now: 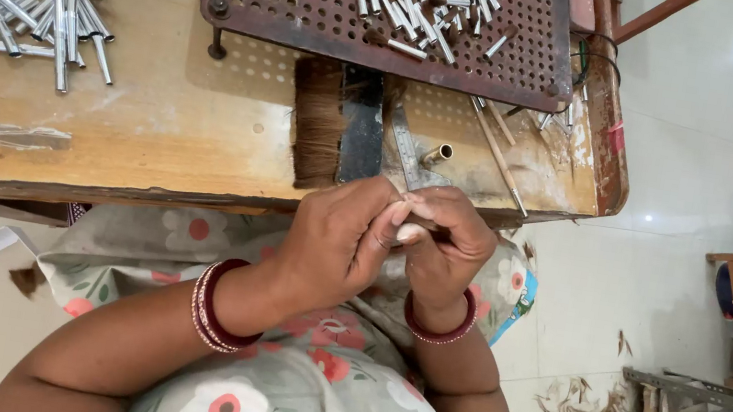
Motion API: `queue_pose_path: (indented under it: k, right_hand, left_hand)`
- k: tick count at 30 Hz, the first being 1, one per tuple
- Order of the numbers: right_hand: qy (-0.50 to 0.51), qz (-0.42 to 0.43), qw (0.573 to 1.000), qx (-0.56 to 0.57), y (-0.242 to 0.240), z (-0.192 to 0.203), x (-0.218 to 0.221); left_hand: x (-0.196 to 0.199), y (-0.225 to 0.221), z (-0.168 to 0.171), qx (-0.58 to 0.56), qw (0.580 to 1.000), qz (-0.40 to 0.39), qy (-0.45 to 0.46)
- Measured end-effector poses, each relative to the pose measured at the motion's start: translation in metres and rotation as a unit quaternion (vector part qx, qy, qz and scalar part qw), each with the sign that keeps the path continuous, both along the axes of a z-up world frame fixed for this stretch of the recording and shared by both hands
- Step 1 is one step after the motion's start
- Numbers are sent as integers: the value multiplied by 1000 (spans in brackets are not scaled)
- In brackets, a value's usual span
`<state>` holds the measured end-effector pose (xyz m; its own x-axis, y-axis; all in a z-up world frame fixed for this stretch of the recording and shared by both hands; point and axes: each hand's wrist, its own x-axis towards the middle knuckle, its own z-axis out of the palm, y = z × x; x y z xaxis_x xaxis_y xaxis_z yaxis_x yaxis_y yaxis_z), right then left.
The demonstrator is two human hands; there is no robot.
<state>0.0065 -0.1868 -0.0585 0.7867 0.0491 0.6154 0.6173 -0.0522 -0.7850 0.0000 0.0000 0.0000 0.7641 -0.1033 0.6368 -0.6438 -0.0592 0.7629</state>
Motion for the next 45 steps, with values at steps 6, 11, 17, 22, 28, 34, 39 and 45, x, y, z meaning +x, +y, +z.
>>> queue_pose_path:
  k: [6, 11, 17, 22, 28, 34, 39, 45]
  right_hand:
    - [-20, -64, 998, 21, 11, 9, 1]
    - [2, -57, 997, 55, 6, 18, 7]
    - [-4, -77, 997, -10, 3, 28, 4]
    - [-92, -126, 973, -168, 14, 34, -2]
    - [-78, -67, 981, -165, 20, 43, 2]
    - [-66, -75, 957, -271, 25, 44, 6]
    - [-151, -106, 870, -457, 52, 36, 17]
    - [-179, -112, 829, -518, 66, 34, 33]
  left_hand:
    - [4, 0, -20, 2, 998, 61, 29]
    - [10, 15, 3, -44, 988, 47, 138]
    - [8, 12, 3, -15, 995, -11, 99]
    - [8, 9, -5, 25, 987, -82, 134]
    - [4, 25, -16, 14, 998, -3, 68]
    - [11, 68, -26, -104, 973, 130, 158]
    - [16, 72, -38, -129, 971, 86, 182]
    - [23, 77, -29, -21, 978, 56, 198]
